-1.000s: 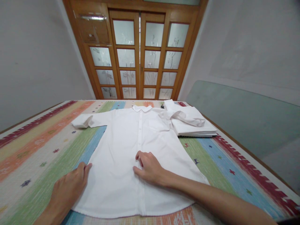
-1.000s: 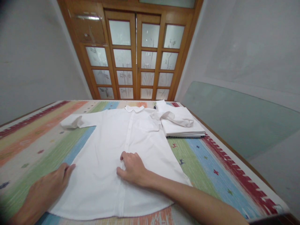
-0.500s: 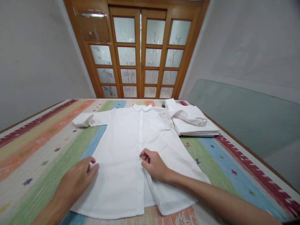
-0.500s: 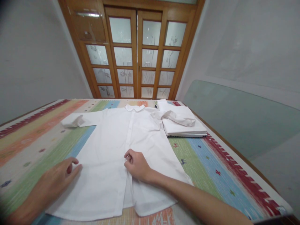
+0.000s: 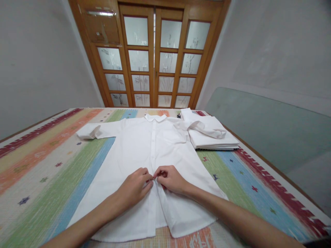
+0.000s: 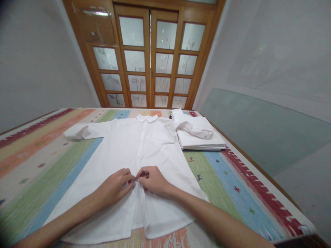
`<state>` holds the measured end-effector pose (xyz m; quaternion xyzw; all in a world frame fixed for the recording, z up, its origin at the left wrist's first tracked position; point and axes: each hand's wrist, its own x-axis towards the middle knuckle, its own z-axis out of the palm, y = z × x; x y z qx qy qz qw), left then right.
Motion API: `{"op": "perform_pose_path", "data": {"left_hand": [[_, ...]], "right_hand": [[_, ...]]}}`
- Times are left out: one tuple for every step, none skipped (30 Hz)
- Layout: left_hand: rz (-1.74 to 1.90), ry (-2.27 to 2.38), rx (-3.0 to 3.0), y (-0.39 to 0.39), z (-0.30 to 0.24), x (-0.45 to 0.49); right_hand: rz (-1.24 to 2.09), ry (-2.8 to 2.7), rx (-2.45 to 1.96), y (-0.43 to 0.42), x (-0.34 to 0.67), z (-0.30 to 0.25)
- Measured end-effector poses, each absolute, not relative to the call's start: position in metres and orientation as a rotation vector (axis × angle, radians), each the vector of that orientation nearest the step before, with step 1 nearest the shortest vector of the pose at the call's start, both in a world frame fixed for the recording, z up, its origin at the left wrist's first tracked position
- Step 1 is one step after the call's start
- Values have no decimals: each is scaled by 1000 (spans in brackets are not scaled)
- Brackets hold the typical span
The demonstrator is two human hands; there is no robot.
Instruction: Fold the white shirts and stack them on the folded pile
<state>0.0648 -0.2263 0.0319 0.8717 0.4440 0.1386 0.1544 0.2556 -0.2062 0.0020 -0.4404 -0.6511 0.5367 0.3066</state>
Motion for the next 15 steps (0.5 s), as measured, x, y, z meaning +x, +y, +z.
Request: {"op": "perform_pose_path", "data": {"left_hand": [[395, 1292, 2487, -225, 32, 67], [397, 1315, 2466, -224, 32, 69], [402, 1338, 2436, -223, 32, 70], [410, 1362, 2400, -222, 32, 71], [420, 1386, 2360, -221, 32, 71], [429, 1406, 2318, -220, 31, 71], [435, 1420, 2276, -219, 31, 71], [441, 1427, 2240, -218, 30, 71], [446, 1426, 2208, -217, 30, 71], [447, 1418, 2180, -215, 30, 70], [442, 1405, 2146, -214, 30, 70], [432, 1392, 2098, -213, 30, 70], [419, 1380, 2032, -213, 31, 70], [404, 1367, 1950, -213, 31, 70], [394, 1354, 1863, -213, 32, 70]], "right_hand": [[1437, -1702, -1171, -206, 255, 1], [1448, -1689, -1171, -206, 255, 1], [1454, -1682, -1166, -206, 255, 1], [1456, -1679, -1161, -206, 255, 1], [1456, -1677, -1155, -206, 255, 0], [1457, -1677, -1149, -206, 255, 0], [1458, -1676, -1144, -206, 255, 0], [1456, -1676, -1139, -206, 255, 0], [1451, -1678, -1136, -206, 255, 0], [1443, -1680, -1134, -207, 255, 0], [1432, -1683, -1132, -207, 255, 0], [1420, -1688, -1129, -207, 255, 1], [1406, -1693, -1124, -207, 255, 1], [1394, -1698, -1120, -207, 255, 2], [1384, -1702, -1117, -208, 255, 2]]}}
